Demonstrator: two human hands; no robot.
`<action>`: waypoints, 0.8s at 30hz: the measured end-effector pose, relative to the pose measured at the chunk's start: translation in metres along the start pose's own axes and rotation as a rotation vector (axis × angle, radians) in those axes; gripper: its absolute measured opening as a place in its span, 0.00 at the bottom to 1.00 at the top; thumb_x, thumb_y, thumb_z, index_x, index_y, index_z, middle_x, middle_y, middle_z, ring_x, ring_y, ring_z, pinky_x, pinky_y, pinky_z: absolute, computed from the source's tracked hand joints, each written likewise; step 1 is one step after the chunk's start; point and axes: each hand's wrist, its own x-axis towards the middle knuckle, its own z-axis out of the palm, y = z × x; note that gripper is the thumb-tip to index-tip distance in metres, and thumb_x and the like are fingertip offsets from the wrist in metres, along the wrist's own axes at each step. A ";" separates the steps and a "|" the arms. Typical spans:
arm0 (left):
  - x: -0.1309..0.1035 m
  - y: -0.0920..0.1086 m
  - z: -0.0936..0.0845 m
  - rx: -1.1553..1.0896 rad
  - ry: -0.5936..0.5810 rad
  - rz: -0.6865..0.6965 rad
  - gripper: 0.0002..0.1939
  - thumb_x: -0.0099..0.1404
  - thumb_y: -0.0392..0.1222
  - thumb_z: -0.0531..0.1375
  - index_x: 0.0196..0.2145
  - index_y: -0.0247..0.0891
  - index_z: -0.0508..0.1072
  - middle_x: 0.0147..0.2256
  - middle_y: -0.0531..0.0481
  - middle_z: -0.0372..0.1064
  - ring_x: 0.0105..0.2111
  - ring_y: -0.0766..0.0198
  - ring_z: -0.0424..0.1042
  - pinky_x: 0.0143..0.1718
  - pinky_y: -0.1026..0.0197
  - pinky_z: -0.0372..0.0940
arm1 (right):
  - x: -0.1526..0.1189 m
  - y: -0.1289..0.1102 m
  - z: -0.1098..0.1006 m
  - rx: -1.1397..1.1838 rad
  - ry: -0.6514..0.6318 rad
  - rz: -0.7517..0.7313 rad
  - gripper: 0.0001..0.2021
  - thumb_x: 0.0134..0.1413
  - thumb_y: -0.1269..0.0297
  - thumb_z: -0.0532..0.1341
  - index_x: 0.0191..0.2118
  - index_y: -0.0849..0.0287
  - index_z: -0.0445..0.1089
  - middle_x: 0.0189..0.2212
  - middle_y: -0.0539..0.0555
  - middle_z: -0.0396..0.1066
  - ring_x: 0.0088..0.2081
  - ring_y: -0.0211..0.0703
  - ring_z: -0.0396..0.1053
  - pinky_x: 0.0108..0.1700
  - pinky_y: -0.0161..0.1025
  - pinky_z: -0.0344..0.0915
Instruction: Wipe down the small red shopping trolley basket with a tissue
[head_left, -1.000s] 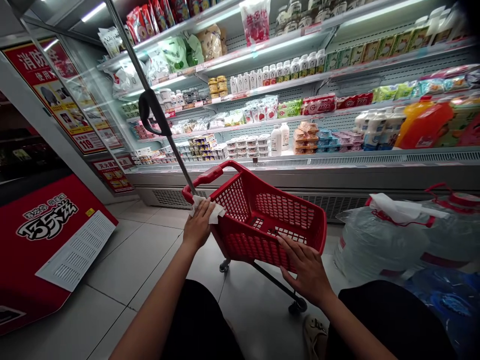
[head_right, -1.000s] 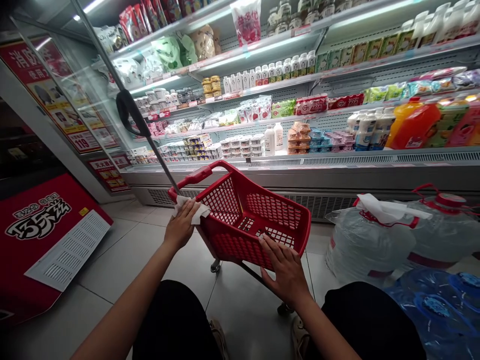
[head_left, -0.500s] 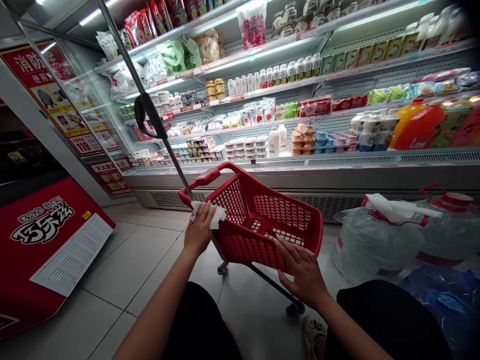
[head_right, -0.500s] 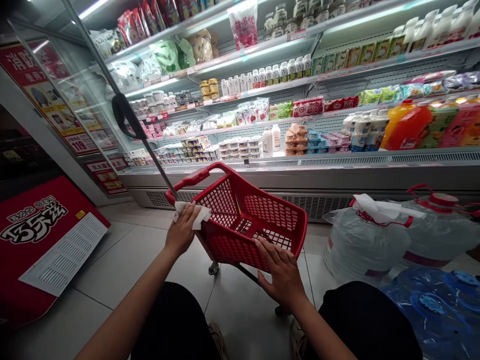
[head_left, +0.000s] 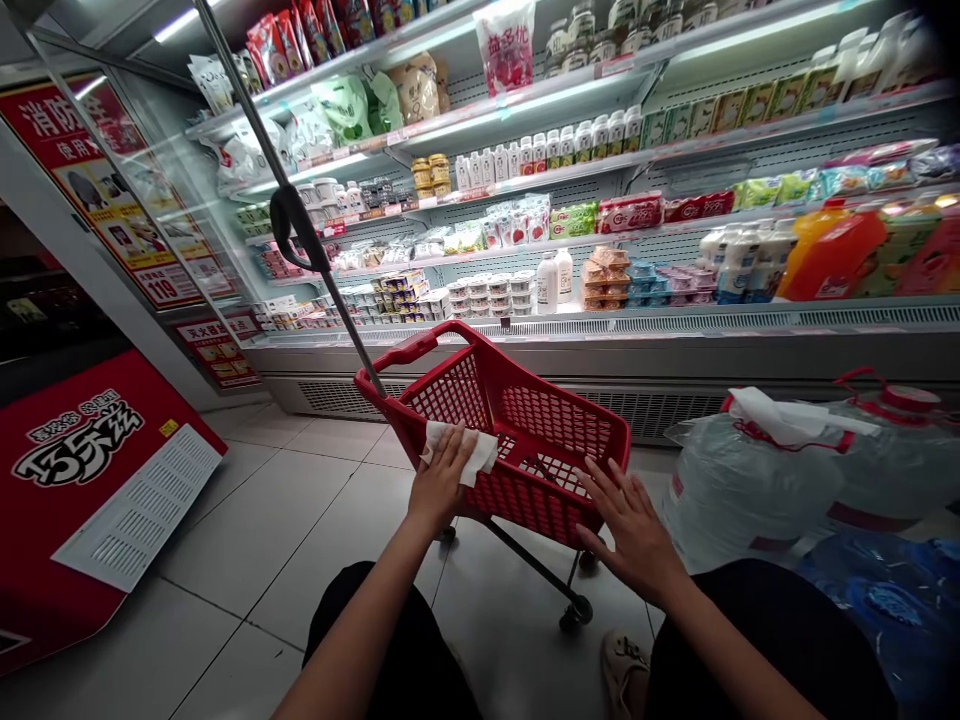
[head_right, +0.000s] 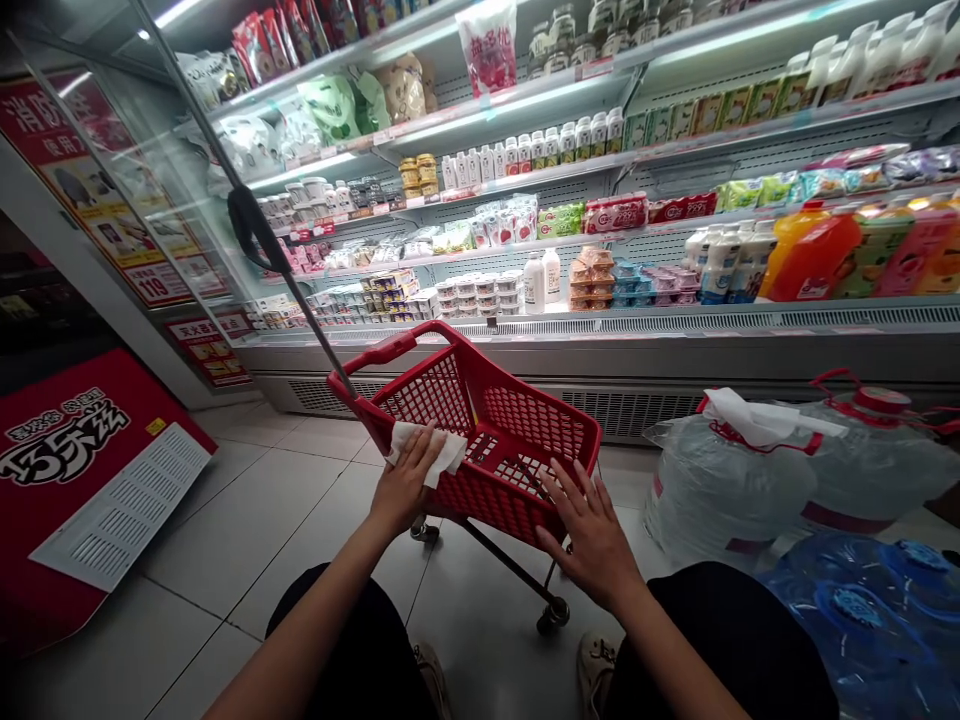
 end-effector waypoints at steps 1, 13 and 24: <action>0.002 0.004 0.002 -0.011 -0.005 -0.049 0.40 0.70 0.30 0.51 0.76 0.47 0.44 0.76 0.48 0.38 0.75 0.54 0.42 0.68 0.43 0.54 | 0.000 0.001 0.003 0.002 -0.018 -0.009 0.38 0.70 0.51 0.54 0.77 0.46 0.36 0.76 0.52 0.44 0.75 0.57 0.41 0.72 0.63 0.47; -0.029 0.055 0.016 -0.076 -0.033 0.099 0.45 0.69 0.28 0.51 0.76 0.52 0.38 0.76 0.50 0.38 0.75 0.56 0.41 0.69 0.43 0.53 | 0.007 -0.060 0.020 0.035 -0.036 -0.044 0.45 0.64 0.55 0.58 0.78 0.53 0.32 0.77 0.58 0.37 0.74 0.58 0.46 0.72 0.61 0.51; -0.016 0.002 0.008 -0.145 -0.015 -0.003 0.33 0.70 0.27 0.51 0.68 0.47 0.63 0.71 0.46 0.57 0.72 0.58 0.52 0.69 0.41 0.54 | 0.012 -0.091 0.024 0.074 -0.063 -0.120 0.47 0.59 0.61 0.61 0.77 0.56 0.35 0.77 0.61 0.37 0.74 0.59 0.47 0.71 0.60 0.53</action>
